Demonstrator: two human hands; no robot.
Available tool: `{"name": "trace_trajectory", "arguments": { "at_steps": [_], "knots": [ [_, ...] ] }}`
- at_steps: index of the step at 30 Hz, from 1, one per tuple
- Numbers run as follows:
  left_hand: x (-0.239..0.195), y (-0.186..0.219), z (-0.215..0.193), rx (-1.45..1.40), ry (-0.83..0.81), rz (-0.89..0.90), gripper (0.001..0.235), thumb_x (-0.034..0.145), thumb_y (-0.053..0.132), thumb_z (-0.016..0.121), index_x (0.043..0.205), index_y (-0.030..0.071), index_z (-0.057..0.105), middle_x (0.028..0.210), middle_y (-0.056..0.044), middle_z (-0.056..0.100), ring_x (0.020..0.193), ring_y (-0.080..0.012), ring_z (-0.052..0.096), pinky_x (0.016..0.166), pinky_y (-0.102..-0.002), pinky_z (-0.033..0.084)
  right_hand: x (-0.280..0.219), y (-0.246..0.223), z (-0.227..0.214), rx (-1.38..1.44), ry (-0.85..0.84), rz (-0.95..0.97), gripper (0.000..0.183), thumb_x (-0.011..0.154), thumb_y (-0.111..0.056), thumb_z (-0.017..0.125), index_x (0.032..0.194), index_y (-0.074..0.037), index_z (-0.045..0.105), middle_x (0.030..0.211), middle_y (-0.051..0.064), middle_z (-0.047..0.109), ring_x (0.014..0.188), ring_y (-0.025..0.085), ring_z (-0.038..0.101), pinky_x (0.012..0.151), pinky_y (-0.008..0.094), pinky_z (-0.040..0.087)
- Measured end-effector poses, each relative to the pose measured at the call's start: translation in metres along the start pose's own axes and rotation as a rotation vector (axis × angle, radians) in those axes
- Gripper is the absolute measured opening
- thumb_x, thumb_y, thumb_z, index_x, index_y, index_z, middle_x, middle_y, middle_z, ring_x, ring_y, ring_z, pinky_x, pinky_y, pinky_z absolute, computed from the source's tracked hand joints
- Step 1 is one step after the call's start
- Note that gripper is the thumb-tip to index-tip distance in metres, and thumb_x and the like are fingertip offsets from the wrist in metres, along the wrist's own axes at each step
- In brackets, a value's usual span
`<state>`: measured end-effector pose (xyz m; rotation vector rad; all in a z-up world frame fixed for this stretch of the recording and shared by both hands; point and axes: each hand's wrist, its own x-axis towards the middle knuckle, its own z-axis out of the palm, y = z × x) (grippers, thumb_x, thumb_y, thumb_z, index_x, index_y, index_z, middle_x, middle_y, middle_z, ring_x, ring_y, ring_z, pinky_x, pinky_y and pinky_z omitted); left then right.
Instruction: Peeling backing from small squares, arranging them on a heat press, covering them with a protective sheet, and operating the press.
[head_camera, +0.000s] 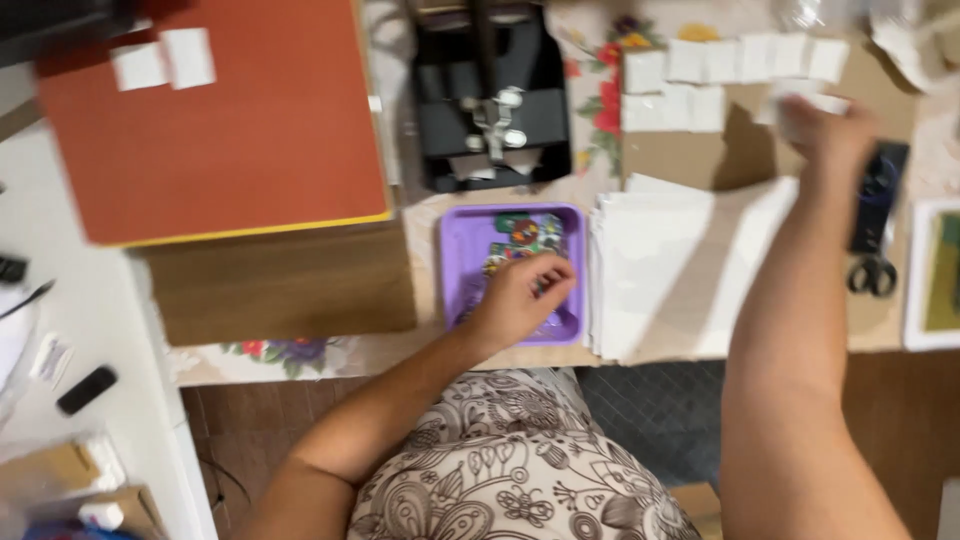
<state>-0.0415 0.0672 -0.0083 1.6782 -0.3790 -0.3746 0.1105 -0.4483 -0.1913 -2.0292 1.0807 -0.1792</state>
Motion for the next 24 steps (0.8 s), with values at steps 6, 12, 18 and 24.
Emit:
{"name": "trace_trajectory", "arguments": {
  "at_steps": [6,12,18,24],
  "knots": [
    [-0.042,0.006,-0.060,-0.076,0.062,-0.077,0.007,0.093,0.002,0.067,0.100,0.005,0.068,0.090,-0.007,0.070,0.078,-0.0152,0.066,0.070,-0.026,0.058,-0.285,-0.215,-0.024,0.488,-0.017,-0.704,0.031,0.098,0.002,0.083,0.120,-0.008,0.064,0.115,0.011,0.065,0.103,0.020,0.065,0.086,0.033,0.059],
    [-0.101,-0.010,-0.159,0.001,0.294,-0.048,0.006,0.093,0.007,0.069,0.099,0.005,0.069,0.088,-0.007,0.073,0.073,-0.0138,0.067,0.066,-0.025,0.057,-0.470,-0.327,0.217,0.494,-0.639,-0.476,0.037,0.074,-0.027,0.090,0.100,-0.012,0.070,0.086,-0.001,0.068,0.074,0.006,0.059,0.056,0.026,0.054],
    [-0.181,-0.052,-0.283,0.005,0.477,-0.145,0.008,0.093,0.007,0.068,0.101,0.005,0.071,0.086,-0.007,0.073,0.074,-0.0135,0.069,0.067,-0.020,0.058,-0.474,-0.353,0.396,0.561,-0.408,-0.284,0.031,0.068,-0.017,0.093,0.091,-0.013,0.073,0.083,0.001,0.077,0.069,0.009,0.069,0.059,0.025,0.061],
    [-0.237,-0.074,-0.375,0.035,0.584,-0.279,0.006,0.091,0.003,0.069,0.096,0.005,0.071,0.081,-0.006,0.072,0.073,-0.0133,0.069,0.063,-0.020,0.056,-0.487,-0.395,0.379,0.059,-0.218,-0.360,0.032,0.072,-0.037,0.089,0.095,-0.019,0.075,0.085,-0.004,0.077,0.075,0.011,0.073,0.067,0.030,0.060]
  ]
}}
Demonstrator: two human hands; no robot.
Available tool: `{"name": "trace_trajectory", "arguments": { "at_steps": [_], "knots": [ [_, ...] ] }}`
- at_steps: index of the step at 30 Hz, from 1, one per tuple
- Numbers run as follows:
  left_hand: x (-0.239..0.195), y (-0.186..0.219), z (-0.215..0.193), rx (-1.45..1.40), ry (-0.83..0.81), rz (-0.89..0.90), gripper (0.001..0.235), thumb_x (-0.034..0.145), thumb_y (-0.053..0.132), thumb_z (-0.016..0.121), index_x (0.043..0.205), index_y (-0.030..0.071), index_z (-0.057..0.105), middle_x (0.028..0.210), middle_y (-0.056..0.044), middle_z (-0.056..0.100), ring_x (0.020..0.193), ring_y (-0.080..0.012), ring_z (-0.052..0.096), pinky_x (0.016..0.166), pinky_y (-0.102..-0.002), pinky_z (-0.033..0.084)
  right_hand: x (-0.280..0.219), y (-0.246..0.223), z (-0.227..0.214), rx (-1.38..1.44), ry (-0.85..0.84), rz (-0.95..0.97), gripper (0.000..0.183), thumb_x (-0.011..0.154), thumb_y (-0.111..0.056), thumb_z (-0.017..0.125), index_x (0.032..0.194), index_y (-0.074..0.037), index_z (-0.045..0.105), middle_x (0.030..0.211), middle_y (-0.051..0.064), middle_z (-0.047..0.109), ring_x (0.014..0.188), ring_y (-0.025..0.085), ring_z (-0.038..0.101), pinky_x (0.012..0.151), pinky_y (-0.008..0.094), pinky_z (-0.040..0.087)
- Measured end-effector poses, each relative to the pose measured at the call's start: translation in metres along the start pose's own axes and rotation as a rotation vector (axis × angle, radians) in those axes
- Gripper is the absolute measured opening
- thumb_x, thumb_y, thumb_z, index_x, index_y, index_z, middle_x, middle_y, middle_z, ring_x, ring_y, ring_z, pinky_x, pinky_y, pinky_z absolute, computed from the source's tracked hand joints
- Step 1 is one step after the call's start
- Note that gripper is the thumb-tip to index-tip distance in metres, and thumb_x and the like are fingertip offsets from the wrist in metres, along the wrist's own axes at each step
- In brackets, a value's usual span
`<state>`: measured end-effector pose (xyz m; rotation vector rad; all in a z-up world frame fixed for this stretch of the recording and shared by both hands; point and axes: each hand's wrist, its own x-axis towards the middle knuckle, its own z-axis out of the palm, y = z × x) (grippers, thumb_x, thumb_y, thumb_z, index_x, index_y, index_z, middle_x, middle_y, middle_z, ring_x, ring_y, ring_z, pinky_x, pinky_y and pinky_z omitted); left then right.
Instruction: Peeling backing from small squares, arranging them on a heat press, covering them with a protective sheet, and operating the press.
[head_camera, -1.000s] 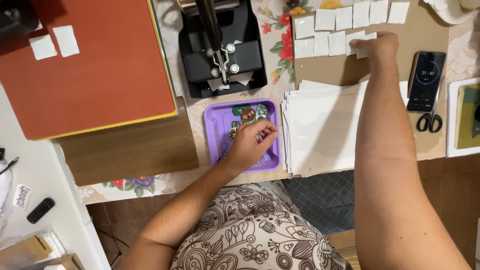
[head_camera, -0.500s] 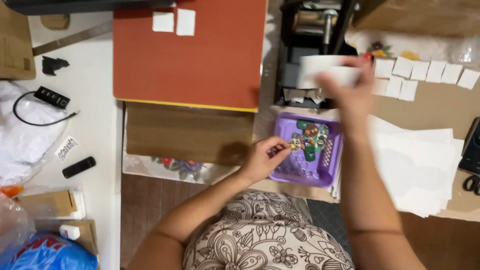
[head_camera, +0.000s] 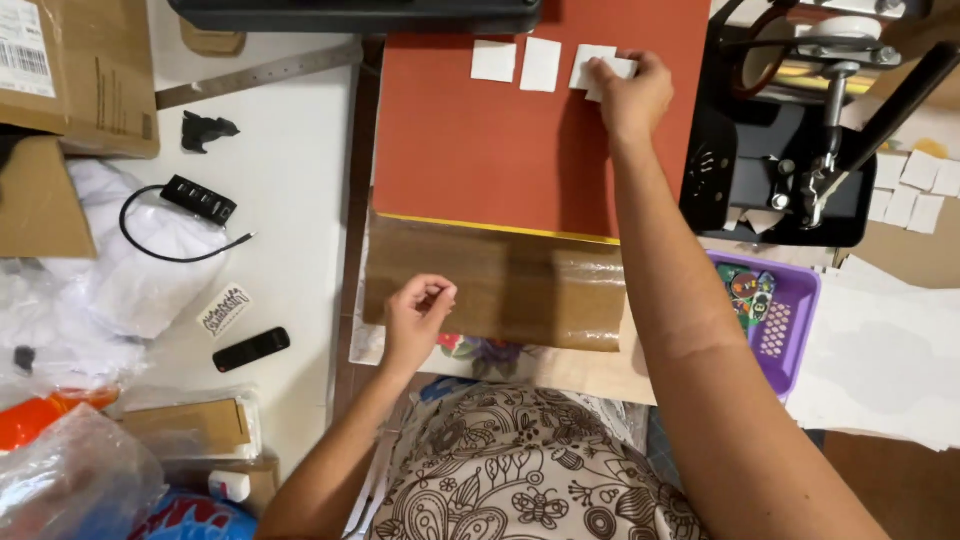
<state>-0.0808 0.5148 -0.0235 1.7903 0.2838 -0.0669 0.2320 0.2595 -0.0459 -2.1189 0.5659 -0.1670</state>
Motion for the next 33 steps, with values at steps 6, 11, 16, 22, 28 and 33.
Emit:
{"name": "trace_trajectory", "arguments": {
  "at_steps": [6,11,16,22,28,33],
  "knots": [
    [0.010,-0.013,-0.010,-0.031,-0.041,0.005,0.007,0.091,0.002,0.068,0.097,0.005,0.071,0.082,-0.006,0.071,0.073,-0.0132,0.067,0.063,-0.020,0.056,-0.010,-0.016,-0.005,-0.205,0.021,0.034,0.029,0.076,-0.041,0.085,0.094,-0.021,0.075,0.094,0.001,0.078,0.087,0.020,0.073,0.069,0.036,0.060],
    [0.017,-0.009,0.003,-0.100,-0.078,0.002,0.006,0.093,0.003,0.067,0.097,0.006,0.071,0.081,-0.005,0.071,0.071,-0.0124,0.067,0.063,-0.019,0.055,-0.009,0.011,-0.001,-0.014,-0.036,-0.140,0.023,0.084,-0.027,0.080,0.102,-0.013,0.075,0.097,0.003,0.078,0.087,0.016,0.073,0.076,0.033,0.060],
    [0.019,-0.001,-0.003,-0.122,-0.054,0.037,0.003,0.092,0.006,0.069,0.093,0.006,0.072,0.077,-0.004,0.072,0.069,-0.0114,0.066,0.062,-0.020,0.055,-0.079,-0.038,0.016,0.188,-0.302,-0.189,0.024,0.083,-0.014,0.076,0.108,-0.012,0.076,0.096,0.001,0.074,0.081,0.010,0.066,0.074,0.025,0.057],
    [0.020,-0.010,-0.018,-0.135,0.005,0.023,0.005,0.092,0.008,0.069,0.095,0.005,0.071,0.080,-0.005,0.072,0.072,-0.0122,0.067,0.063,-0.021,0.056,-0.091,-0.069,0.043,0.013,-0.527,-0.087,0.041,0.085,-0.016,0.080,0.121,-0.017,0.060,0.085,0.002,0.074,0.081,0.013,0.066,0.066,0.029,0.052],
    [0.016,-0.020,-0.018,-0.114,0.018,0.014,0.004,0.092,0.006,0.069,0.096,0.006,0.071,0.080,-0.005,0.072,0.071,-0.0121,0.068,0.062,-0.020,0.058,-0.099,-0.064,0.048,-0.085,-0.499,-0.353,0.039,0.083,-0.017,0.081,0.117,-0.014,0.063,0.104,0.004,0.075,0.081,0.015,0.065,0.071,0.031,0.054],
    [0.020,-0.001,-0.001,-0.105,-0.001,0.040,0.002,0.092,0.007,0.069,0.094,0.007,0.070,0.079,-0.004,0.072,0.071,-0.0114,0.067,0.062,-0.021,0.056,-0.119,-0.061,0.020,-0.257,-0.303,-0.660,0.048,0.079,-0.009,0.081,0.121,-0.010,0.057,0.128,0.010,0.051,0.104,0.033,0.061,0.063,0.048,0.055]
  ]
}}
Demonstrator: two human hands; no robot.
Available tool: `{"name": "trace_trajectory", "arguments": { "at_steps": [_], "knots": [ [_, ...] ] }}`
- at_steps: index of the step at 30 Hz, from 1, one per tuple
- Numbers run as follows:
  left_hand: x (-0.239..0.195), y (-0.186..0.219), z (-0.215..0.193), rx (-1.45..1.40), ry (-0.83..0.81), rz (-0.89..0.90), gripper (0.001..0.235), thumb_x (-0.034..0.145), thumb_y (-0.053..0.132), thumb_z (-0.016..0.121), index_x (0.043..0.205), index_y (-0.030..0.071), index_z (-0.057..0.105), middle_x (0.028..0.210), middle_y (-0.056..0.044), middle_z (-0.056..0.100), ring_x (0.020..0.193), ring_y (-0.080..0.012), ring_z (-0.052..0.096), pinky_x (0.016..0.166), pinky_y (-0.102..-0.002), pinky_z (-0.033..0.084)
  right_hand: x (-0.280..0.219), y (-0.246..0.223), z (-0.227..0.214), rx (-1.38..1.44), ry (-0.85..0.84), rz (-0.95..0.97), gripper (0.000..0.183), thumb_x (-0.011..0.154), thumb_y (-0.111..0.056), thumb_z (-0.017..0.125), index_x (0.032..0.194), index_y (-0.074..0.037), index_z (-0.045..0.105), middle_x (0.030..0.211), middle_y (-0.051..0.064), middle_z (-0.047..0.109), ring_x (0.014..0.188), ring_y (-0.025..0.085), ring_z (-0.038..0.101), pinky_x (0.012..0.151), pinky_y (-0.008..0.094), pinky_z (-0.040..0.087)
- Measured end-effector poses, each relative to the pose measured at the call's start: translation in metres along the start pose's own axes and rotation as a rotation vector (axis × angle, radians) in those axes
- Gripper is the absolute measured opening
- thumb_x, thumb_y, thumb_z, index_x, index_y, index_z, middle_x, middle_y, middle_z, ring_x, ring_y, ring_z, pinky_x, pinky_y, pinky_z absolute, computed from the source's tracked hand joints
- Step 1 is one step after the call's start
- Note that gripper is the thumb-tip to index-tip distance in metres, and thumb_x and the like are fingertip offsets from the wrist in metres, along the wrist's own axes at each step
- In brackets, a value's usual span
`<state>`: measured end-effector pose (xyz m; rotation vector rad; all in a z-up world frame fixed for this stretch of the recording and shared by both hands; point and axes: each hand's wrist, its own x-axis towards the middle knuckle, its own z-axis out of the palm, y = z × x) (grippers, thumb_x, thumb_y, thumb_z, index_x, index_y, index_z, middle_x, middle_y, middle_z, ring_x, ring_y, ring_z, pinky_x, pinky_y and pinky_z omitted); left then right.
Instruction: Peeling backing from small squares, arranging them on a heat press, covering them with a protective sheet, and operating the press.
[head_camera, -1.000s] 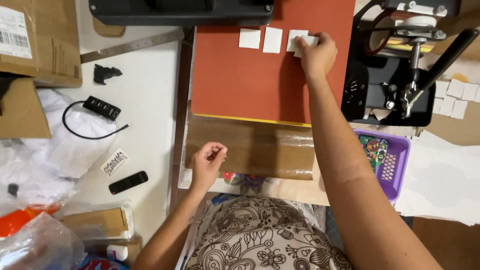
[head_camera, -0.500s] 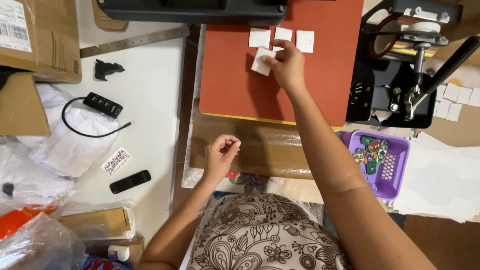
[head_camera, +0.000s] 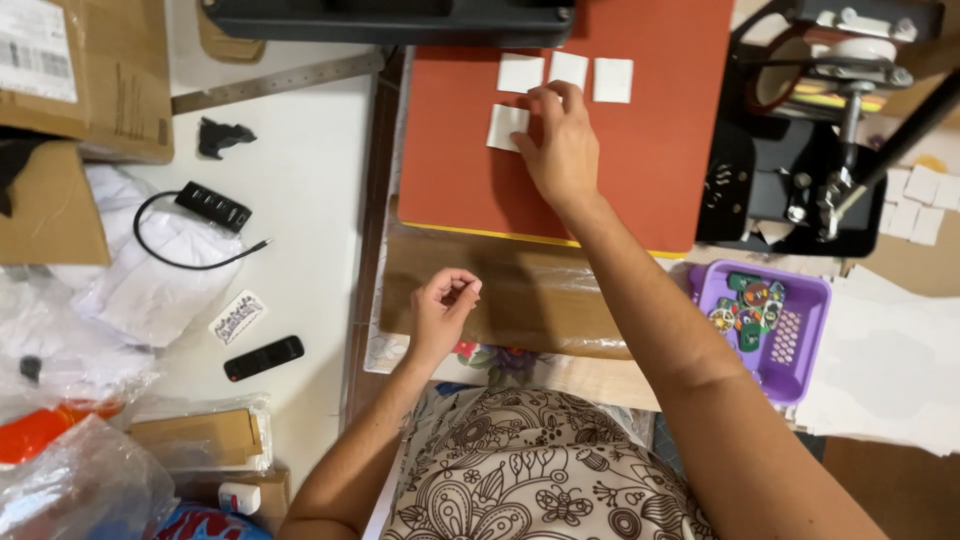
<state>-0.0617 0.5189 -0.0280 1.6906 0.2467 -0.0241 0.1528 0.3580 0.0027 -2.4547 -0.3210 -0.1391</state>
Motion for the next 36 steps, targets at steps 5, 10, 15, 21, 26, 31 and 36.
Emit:
{"name": "trace_trajectory", "arguments": {
  "at_steps": [5,10,15,21,26,31,36],
  "knots": [
    [0.007,-0.005,0.054,0.056,-0.099,0.032,0.004,0.091,0.009,0.071,0.095,0.006,0.071,0.074,-0.008,0.073,0.066,-0.0135,0.069,0.061,-0.024,0.056,-0.071,0.022,-0.099,0.042,0.226,-0.175,0.037,0.094,-0.013,0.076,0.126,-0.011,0.059,0.129,0.009,0.051,0.105,0.030,0.065,0.064,0.040,0.060],
    [-0.004,0.006,0.141,0.078,-0.205,0.030,0.005,0.092,0.002,0.069,0.098,0.002,0.070,0.072,-0.012,0.071,0.063,-0.0152,0.066,0.059,-0.026,0.056,-0.157,0.144,-0.230,0.082,0.491,-0.214,0.033,0.087,0.001,0.080,0.118,-0.008,0.071,0.122,0.012,0.061,0.115,0.036,0.063,0.088,0.042,0.058],
    [-0.028,0.031,0.238,0.078,-0.303,-0.075,0.002,0.090,0.005,0.071,0.090,0.004,0.070,0.072,-0.003,0.067,0.066,-0.0093,0.063,0.064,-0.022,0.059,-0.230,0.377,-0.330,-0.004,0.792,0.287,0.008,0.094,-0.002,0.068,0.099,-0.006,0.072,0.096,0.005,0.073,0.088,0.017,0.067,0.081,0.030,0.054],
    [-0.049,0.054,0.309,0.203,-0.274,-0.171,0.005,0.088,0.010,0.071,0.089,0.005,0.073,0.074,-0.002,0.072,0.068,-0.0086,0.065,0.065,-0.023,0.054,-0.255,0.596,-0.386,0.032,0.602,0.776,0.013,0.088,-0.018,0.077,0.100,-0.013,0.075,0.093,-0.001,0.076,0.084,0.009,0.069,0.077,0.025,0.059],
    [-0.065,0.037,0.324,0.242,-0.168,-0.291,0.007,0.090,0.012,0.072,0.094,0.006,0.073,0.077,-0.004,0.071,0.069,-0.0109,0.064,0.066,-0.023,0.051,-0.215,0.691,-0.379,0.070,0.559,0.943,0.018,0.085,-0.025,0.083,0.099,-0.016,0.074,0.095,-0.004,0.078,0.086,0.008,0.076,0.079,0.022,0.063],
    [-0.074,0.022,0.337,0.214,-0.086,-0.267,0.008,0.090,0.012,0.073,0.095,0.006,0.072,0.080,-0.003,0.071,0.070,-0.0096,0.063,0.065,-0.022,0.050,-0.185,0.736,-0.368,-0.047,0.436,1.089,0.043,0.079,-0.038,0.099,0.095,-0.020,0.063,0.090,-0.008,0.069,0.082,0.007,0.069,0.078,0.024,0.061],
    [-0.066,0.034,0.356,0.198,-0.069,-0.266,0.008,0.089,0.007,0.071,0.096,0.003,0.071,0.077,-0.007,0.072,0.068,-0.0148,0.068,0.066,-0.026,0.056,-0.170,0.757,-0.379,0.032,0.365,1.293,0.061,0.062,-0.033,0.107,0.085,-0.027,0.052,0.097,-0.010,0.072,0.085,0.004,0.067,0.077,0.021,0.061]
  ]
}}
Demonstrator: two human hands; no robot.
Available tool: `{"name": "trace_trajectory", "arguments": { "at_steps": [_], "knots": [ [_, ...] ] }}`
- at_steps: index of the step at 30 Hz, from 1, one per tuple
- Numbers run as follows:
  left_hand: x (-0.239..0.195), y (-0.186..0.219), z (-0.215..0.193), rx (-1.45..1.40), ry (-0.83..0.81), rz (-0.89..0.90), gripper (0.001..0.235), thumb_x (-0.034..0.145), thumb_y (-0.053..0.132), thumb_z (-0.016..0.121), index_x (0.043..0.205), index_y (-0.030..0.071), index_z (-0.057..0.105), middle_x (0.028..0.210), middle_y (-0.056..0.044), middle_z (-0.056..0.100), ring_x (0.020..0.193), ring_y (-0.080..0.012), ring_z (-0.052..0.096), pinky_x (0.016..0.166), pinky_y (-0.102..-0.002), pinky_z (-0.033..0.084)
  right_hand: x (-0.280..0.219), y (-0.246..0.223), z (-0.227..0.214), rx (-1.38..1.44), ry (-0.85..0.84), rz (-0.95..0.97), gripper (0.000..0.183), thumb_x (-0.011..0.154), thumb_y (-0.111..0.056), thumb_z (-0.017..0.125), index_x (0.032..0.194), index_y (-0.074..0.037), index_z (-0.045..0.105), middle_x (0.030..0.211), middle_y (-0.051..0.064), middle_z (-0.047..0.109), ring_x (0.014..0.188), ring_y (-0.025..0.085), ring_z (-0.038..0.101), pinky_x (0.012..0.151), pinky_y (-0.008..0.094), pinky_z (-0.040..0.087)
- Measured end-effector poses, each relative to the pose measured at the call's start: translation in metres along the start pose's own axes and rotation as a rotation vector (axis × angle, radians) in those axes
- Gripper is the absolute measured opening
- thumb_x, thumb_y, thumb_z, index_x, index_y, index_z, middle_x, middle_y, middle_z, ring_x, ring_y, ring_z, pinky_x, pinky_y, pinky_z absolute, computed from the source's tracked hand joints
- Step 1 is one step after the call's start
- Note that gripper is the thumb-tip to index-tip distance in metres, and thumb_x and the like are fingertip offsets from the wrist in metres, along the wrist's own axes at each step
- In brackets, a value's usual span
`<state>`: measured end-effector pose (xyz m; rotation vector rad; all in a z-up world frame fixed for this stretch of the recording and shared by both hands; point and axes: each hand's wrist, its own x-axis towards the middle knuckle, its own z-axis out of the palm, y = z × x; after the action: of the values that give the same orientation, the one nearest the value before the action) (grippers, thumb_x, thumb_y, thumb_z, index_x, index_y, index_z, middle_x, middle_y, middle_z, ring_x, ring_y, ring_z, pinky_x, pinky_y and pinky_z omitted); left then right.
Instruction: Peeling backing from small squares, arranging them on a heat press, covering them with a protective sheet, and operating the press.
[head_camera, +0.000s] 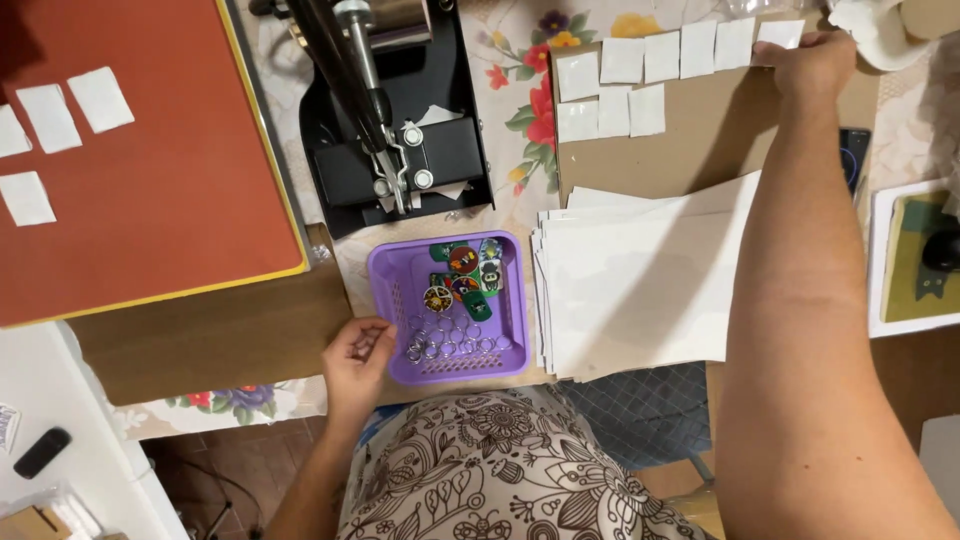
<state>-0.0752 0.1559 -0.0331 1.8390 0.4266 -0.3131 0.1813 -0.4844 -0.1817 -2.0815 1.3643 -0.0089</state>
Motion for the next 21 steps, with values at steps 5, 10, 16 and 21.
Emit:
{"name": "trace_trajectory", "arguments": {
  "at_steps": [5,10,16,21],
  "knots": [
    [0.004,0.001,0.006,-0.008,-0.028,0.073,0.010,0.090,0.008,0.071,0.098,0.003,0.070,0.082,-0.006,0.072,0.072,-0.0138,0.067,0.067,-0.025,0.057,-0.004,0.003,-0.018,0.005,-0.111,-0.124,0.052,0.086,-0.036,0.101,0.070,-0.025,0.053,0.075,-0.014,0.054,0.071,0.003,0.050,0.062,0.025,0.039],
    [0.003,-0.001,0.006,0.012,0.066,0.064,0.012,0.089,0.018,0.075,0.094,0.008,0.072,0.086,-0.004,0.073,0.077,-0.0114,0.068,0.070,-0.023,0.055,0.031,0.024,0.010,-0.002,-0.310,-0.333,0.049,0.097,-0.048,0.095,0.080,-0.033,0.052,0.082,-0.016,0.049,0.076,-0.001,0.044,0.061,0.027,0.034],
    [-0.002,0.023,-0.002,0.040,-0.005,-0.005,0.009,0.088,0.010,0.074,0.097,0.009,0.073,0.087,-0.003,0.074,0.077,-0.0141,0.067,0.070,-0.025,0.057,0.028,0.015,0.043,0.222,-0.600,-0.746,0.044,0.106,-0.022,0.070,0.147,-0.015,0.054,0.144,-0.001,0.053,0.134,0.018,0.048,0.112,0.034,0.037],
    [-0.006,-0.010,-0.007,0.005,0.072,0.040,0.005,0.088,0.014,0.076,0.092,0.011,0.073,0.085,0.000,0.073,0.076,-0.0087,0.065,0.070,-0.023,0.054,0.004,0.011,0.015,-0.079,-0.248,-0.343,0.052,0.071,-0.054,0.095,0.107,-0.028,0.069,0.103,-0.007,0.070,0.084,0.010,0.066,0.066,0.033,0.051]
  ]
}}
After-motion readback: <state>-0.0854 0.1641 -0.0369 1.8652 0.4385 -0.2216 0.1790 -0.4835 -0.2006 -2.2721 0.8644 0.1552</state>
